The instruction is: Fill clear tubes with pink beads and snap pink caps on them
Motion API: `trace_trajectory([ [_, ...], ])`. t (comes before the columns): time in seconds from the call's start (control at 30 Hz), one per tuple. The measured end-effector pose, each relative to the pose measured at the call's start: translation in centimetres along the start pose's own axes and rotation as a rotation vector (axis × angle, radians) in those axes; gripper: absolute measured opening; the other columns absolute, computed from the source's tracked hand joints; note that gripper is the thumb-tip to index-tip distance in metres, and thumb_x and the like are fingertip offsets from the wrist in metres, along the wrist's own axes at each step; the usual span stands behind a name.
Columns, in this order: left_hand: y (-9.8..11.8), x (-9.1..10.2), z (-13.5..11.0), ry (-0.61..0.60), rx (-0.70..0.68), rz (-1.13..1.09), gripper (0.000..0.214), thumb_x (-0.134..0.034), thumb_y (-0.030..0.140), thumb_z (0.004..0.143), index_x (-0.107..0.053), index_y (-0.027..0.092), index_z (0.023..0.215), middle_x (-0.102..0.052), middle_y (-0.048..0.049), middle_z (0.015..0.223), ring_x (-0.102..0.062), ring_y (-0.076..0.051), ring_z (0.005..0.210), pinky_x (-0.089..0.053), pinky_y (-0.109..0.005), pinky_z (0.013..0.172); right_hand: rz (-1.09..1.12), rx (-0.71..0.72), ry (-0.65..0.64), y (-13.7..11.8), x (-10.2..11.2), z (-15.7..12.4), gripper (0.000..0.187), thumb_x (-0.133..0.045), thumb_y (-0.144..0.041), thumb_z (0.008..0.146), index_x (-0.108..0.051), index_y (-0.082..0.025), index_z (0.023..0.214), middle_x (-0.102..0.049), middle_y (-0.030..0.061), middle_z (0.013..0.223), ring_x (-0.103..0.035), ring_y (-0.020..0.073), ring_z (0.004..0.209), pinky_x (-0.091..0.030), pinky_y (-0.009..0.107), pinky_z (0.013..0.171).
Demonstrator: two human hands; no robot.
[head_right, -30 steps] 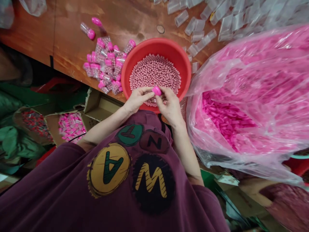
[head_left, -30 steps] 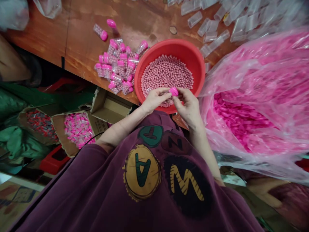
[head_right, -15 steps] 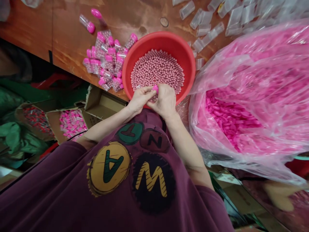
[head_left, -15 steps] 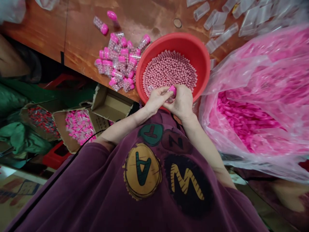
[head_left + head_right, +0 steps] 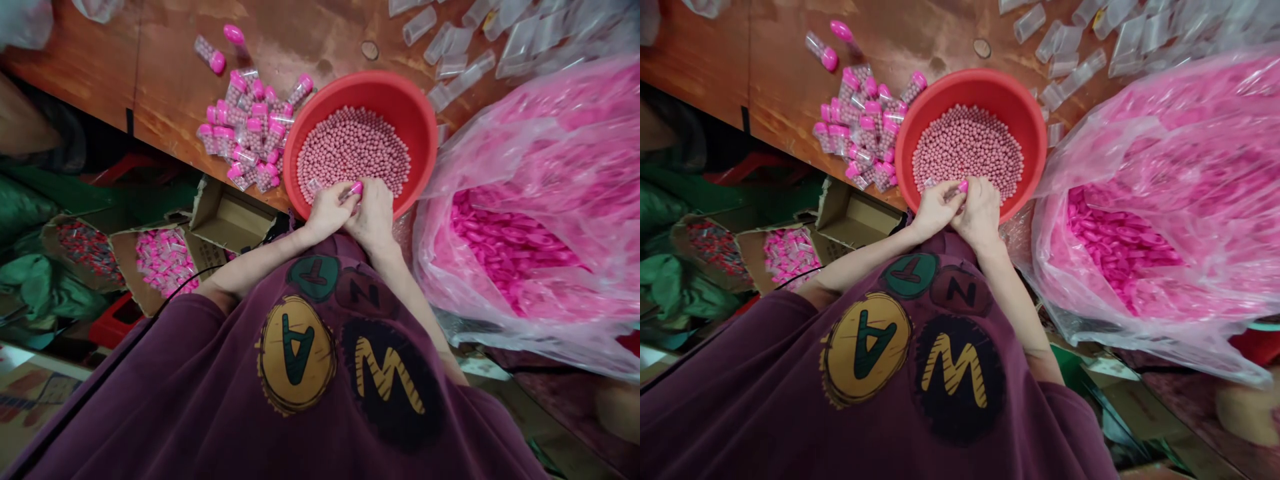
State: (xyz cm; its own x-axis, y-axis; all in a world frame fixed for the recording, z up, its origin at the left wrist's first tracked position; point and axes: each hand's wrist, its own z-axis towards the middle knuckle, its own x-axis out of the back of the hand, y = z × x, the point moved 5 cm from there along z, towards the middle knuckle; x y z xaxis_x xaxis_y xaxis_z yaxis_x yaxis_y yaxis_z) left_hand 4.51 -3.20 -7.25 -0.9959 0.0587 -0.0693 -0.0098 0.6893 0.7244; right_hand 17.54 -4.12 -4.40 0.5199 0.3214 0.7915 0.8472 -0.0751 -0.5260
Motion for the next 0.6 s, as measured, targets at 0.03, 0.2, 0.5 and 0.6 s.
trace_trajectory([
  [0.03,0.0,-0.1,-0.1,0.001,0.002,-0.006,0.013,-0.084,0.015,0.102,-0.087,0.018,0.115,-0.093,-0.0076,0.115,-0.086,-0.023,0.116,-0.065,-0.039,0.121,0.021,0.018,-0.012,0.2,-0.1,0.2,0.034,-0.064,-0.037,0.107,-0.069,-0.022,0.138,-0.076,0.0190,0.127,-0.070,0.0403,0.124,-0.060,0.065,0.113],
  [0.2,-0.5,0.2,-0.3,0.005,0.064,-0.039,0.011,-0.084,0.016,0.104,-0.086,0.015,0.115,-0.092,-0.0099,0.111,-0.086,-0.024,0.117,-0.064,-0.041,0.120,0.068,0.026,-0.078,1.0,-0.7,0.6,0.037,-0.072,-0.034,0.099,-0.068,-0.021,0.134,-0.073,0.0190,0.125,-0.068,0.0423,0.125,-0.058,0.068,0.116],
  [0.5,-2.0,0.1,1.0,-0.020,0.213,-0.209,0.006,-0.081,0.020,0.108,-0.079,0.018,0.102,-0.088,-0.0064,0.106,-0.083,-0.020,0.112,-0.066,-0.037,0.112,0.044,-0.049,-0.176,0.5,-3.3,0.8,0.058,-0.079,-0.036,0.097,-0.067,-0.014,0.150,-0.075,0.0267,0.140,-0.069,0.0471,0.136,-0.057,0.070,0.121],
  [0.6,-1.1,3.7,2.6,0.059,0.104,-0.138,0.013,-0.083,0.028,0.108,-0.080,0.021,0.118,-0.086,-0.0065,0.115,-0.081,-0.020,0.105,-0.068,-0.035,0.100,0.236,-0.099,-0.130,3.7,-3.4,-0.1,0.080,-0.081,-0.043,0.098,-0.057,-0.017,0.169,-0.073,0.0233,0.153,-0.073,0.0389,0.132,-0.064,0.062,0.115],
])
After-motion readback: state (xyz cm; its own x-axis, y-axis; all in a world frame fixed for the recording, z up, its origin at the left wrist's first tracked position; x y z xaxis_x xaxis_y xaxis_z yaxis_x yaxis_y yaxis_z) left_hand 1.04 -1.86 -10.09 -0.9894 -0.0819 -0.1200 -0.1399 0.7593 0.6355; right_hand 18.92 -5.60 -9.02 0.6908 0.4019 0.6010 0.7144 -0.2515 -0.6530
